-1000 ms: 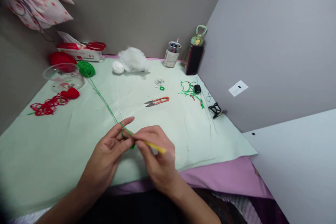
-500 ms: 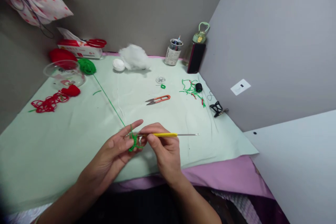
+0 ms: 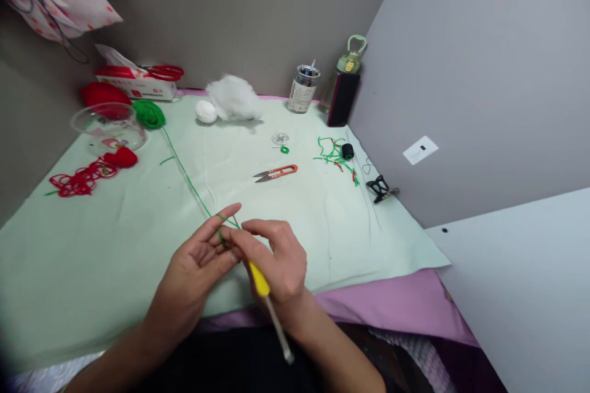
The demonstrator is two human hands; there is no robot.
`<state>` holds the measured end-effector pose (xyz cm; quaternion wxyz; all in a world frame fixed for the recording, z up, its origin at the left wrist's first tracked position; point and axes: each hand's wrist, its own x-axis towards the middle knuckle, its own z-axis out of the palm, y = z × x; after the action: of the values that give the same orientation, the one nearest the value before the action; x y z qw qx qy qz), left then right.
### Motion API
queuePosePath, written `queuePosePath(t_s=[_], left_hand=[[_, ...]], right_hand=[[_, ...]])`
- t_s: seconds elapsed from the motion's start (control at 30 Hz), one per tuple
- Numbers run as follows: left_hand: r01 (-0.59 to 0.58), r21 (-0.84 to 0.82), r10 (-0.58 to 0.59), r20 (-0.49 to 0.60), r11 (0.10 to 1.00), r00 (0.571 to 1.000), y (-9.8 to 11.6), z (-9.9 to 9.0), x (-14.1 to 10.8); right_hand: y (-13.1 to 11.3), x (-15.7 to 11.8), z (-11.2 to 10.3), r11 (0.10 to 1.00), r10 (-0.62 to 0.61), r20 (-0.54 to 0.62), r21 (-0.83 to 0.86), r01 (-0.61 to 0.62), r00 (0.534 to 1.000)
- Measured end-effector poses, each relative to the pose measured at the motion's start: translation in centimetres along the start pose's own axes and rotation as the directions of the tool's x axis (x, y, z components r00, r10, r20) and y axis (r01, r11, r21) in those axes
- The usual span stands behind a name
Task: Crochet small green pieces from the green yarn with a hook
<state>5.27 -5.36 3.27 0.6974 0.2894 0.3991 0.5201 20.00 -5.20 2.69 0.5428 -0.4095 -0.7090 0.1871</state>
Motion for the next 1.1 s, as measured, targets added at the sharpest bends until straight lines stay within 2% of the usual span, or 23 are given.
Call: queuePosePath(t_s=[0.07,0.17,0.23,0.33,0.43,0.57,0.7,0.9,1.0,1.1], left_hand=[[0.039,-0.036,-0.038,0.038,0.999,0.999,0.0,0.0,0.1],[0.06,-0.056,-0.056,0.068,0.997,0.996,0.3,-0.1,0.2],[0.073,-0.057,-0.069,0.068,0.996,0.995,0.5,-0.2,0.2],[0.095,-0.057,-0.091,0.074,0.994,0.993,0.7,-0.3,0.2],[0.103,-0.042,-0.099,0.086,0.994,0.991,0.8,-0.5,0.2],[0.093,-0.002,-0.093,0.076,0.996,0.993,1.0,-0.6,0.1],[0.089,0.0,-0.088,0.062,0.996,0.994,1.3,-0.5,0.1],[0.041,0.054,-0.043,0.038,0.998,0.998,1.8,-0.3,0.0],[0.043,0.063,-0.046,0.046,0.997,0.998,2.0,-0.3,0.0],[0.039,0.066,-0.042,0.048,0.997,0.998,1.9,-0.4,0.1]], right_hand=[[0.0,-0.3,0.3,0.999,-0.049,-0.043,-0.025,0.048,0.998],[0.2,0.0,0.3,0.97,0.126,-0.061,0.217,-0.11,0.99],[0.4,0.5,0.2,0.876,0.279,-0.009,0.412,-0.251,0.96],[0.7,1.1,0.0,0.676,0.439,0.083,0.626,-0.39,0.895],[0.7,1.4,0.0,0.55,0.512,0.133,0.708,-0.443,0.848],[0.6,1.7,0.1,0.47,0.545,0.176,0.745,-0.473,0.819],[0.7,1.9,0.0,0.452,0.555,0.191,0.748,-0.486,0.81],[0.9,2.0,-0.4,0.489,0.547,0.184,0.722,-0.49,0.816],[1.0,2.0,-0.5,0.502,0.509,0.192,0.726,-0.471,0.839],[0.9,1.9,-0.6,0.567,0.468,0.171,0.695,-0.443,0.867]])
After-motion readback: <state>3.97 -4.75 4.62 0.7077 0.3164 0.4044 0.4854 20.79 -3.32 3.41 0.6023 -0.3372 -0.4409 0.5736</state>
